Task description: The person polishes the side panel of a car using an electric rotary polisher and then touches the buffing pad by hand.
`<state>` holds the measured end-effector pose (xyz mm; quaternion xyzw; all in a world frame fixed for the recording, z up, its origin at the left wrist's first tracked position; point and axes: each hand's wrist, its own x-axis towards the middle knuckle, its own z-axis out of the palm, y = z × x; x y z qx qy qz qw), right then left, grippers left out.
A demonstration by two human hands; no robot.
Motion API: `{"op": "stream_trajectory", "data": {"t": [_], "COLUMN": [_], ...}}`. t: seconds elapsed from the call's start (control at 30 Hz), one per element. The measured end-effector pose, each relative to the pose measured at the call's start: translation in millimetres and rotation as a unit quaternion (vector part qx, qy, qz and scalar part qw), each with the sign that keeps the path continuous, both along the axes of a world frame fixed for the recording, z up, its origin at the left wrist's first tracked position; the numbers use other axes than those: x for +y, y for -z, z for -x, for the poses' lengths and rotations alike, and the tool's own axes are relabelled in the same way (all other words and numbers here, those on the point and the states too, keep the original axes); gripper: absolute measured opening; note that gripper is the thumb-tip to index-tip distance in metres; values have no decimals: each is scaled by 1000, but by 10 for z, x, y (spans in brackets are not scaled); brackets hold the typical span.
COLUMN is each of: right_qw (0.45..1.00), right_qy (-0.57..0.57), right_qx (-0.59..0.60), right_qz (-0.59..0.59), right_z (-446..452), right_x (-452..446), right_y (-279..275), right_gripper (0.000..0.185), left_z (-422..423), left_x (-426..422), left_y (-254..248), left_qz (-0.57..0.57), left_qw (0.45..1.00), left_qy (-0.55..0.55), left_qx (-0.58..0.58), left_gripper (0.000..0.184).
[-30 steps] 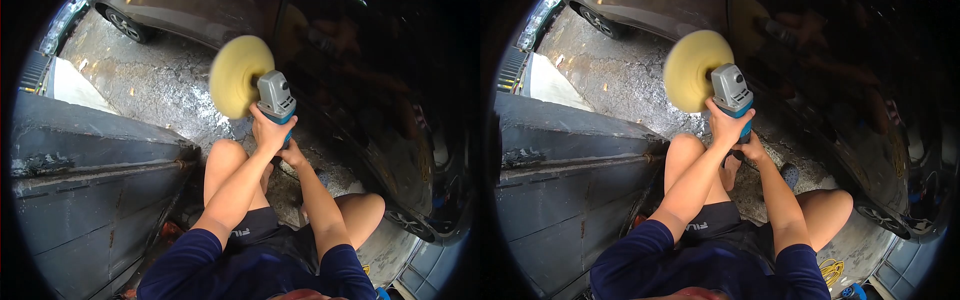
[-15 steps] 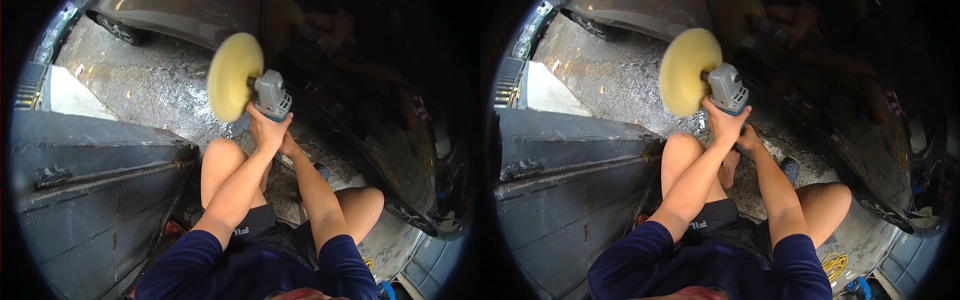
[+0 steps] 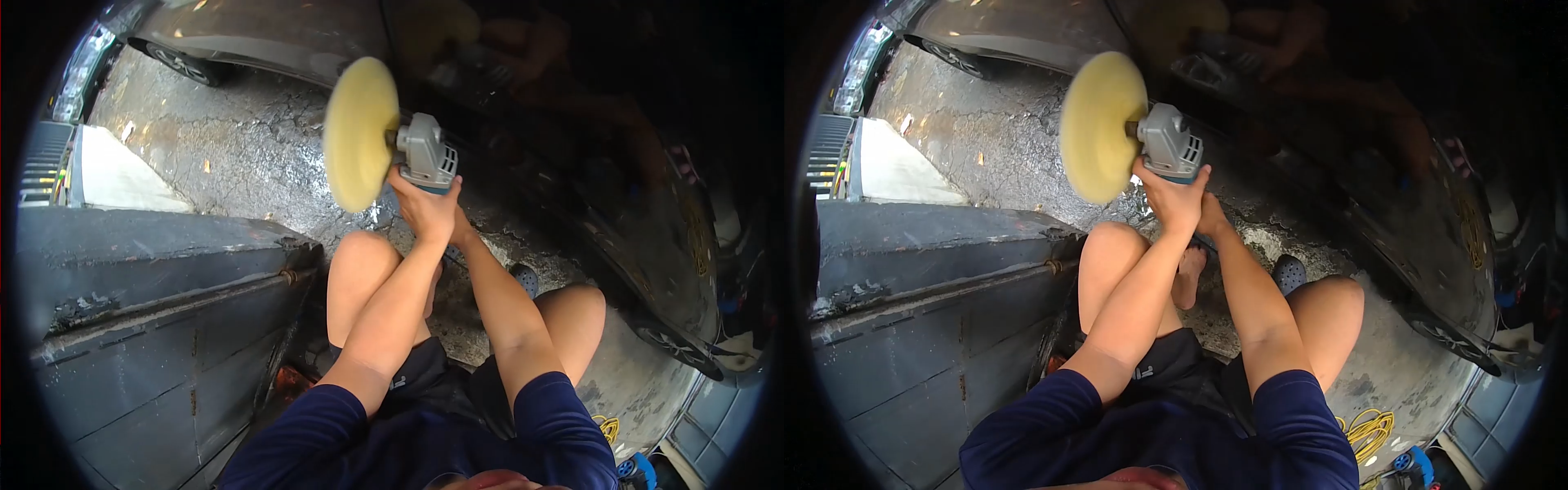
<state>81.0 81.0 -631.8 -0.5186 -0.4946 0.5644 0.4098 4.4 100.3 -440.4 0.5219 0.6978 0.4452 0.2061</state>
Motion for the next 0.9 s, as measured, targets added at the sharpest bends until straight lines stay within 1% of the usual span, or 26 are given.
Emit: {"op": "stream_trajectory", "data": {"t": [0.03,0.07,0.13,0.2,0.3,0.33,0.4,0.47,0.57,0.6,0.7,0.87,0.9], "right_qw": [1000,999,999,984,985,985,985,985,985,985,986,986,989], "right_qy": [26,49,32,96,94,97,103,100,91,92,102,91,100], "right_qx": [-5,-10,-18,147,144,142,139,142,148,145,133,138,102], "right_qz": [-3,-6,-24,-18,-17,-17,-14,-19,-25,-25,-24,-35,-37], "right_z": [34,87,82,125,126,125,121,120,117,115,107,89,66], "right_x": [25,64,40,15,24,29,41,44,42,45,60,51,9], "right_y": [131,131,118,31,-35,-45,-57,-90,-116,-119,-122,-162,-153], "right_gripper": [52,52,53,52,52,52,52,52,52,52,52,52,54], "left_z": [-20,-29,-51,-78,-94,-117,-123,-131,-129,-134,-129,-96,-99], "left_x": [-1,-1,-42,-103,-85,-61,-10,-15,-57,-52,18,-4,-16], "left_y": [7,-6,-32,-18,39,64,64,42,33,37,75,53,29], "left_qz": [0,6,4,-9,-26,-24,-3,9,-32,-31,10,9,11], "left_qw": [1000,1000,1000,1000,999,999,1000,1000,999,999,1000,1000,1000], "left_qy": [2,2,3,22,16,19,-17,-19,21,22,-24,-5,-5], "left_qx": [2,6,21,-5,19,17,25,19,21,19,15,11,5], "left_gripper": [115,115,114,108,108,108,112,112,112,112,112,112,112]}}
